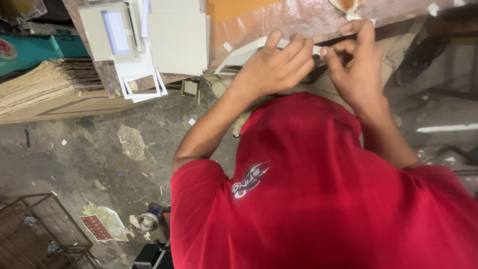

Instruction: The person assembles white photo frames by hand, placing a clear insert into each frame and securing it with tape from a yellow dispenser. The person handles multiple frames one at a time, aligning parts and pressing them together before moving to the next unit.

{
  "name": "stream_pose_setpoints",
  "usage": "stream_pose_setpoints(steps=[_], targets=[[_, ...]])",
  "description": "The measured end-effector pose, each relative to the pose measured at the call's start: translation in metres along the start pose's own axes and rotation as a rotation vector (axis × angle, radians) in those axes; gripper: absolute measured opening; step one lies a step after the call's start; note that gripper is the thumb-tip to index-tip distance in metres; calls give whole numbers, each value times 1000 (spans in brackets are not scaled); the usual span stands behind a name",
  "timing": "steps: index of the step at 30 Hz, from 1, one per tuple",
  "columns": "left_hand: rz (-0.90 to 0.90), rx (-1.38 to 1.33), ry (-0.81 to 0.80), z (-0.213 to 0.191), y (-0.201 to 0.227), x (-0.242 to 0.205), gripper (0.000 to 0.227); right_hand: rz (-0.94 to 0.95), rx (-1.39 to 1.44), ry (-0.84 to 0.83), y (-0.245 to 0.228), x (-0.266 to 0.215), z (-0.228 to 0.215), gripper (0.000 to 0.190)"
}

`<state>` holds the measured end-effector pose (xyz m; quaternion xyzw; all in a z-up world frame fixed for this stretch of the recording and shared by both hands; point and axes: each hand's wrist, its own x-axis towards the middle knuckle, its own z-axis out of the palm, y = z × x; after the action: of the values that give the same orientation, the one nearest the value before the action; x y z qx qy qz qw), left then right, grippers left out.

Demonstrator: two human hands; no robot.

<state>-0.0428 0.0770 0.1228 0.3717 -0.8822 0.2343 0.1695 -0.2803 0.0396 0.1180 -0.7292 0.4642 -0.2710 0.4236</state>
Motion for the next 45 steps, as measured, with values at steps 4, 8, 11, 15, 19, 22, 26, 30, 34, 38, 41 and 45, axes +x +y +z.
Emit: stream_pose_setpoints(steps=[4, 8, 11, 15, 19, 22, 26, 30, 34, 38, 41, 45], targets=[[3, -4, -8, -1, 3, -2, 10, 45, 45, -33, -18, 3, -4, 41], [18, 4, 1, -1, 8, -4, 10, 174, -13, -84, -34, 3, -9, 40], [28, 4, -13, 0, 9, -5, 9, 191, -45, -104, -40, 4, -11, 38], [17, 4, -4, 0, 11, -6, 9, 146, -99, -89, -39, 3, -9, 36], [-17, -17, -4, -2, 9, -5, 8, 32, -106, -38, -24, 0, -11, 37], [-73, -79, -61, -6, 5, -8, 8, -65, -143, 40, -6, 3, -21, 42], [-98, -69, -27, -9, 6, -6, 7, 51, 233, -71, 16, -1, -18, 45], [-88, -70, 2, -10, 9, -2, 7, 45, 280, -88, 27, -2, -3, 46], [-79, -74, -3, -13, 10, -3, 8, 26, 285, -76, 27, -3, 3, 45], [-71, -49, -8, -15, 10, -1, 6, 23, 202, -74, 23, -3, 2, 46], [-70, -48, -2, -17, 10, 1, 5, 16, 210, -61, 19, -3, 2, 45], [-71, -46, 0, -19, 11, 2, 5, 26, 203, -55, 14, -5, 1, 43]])
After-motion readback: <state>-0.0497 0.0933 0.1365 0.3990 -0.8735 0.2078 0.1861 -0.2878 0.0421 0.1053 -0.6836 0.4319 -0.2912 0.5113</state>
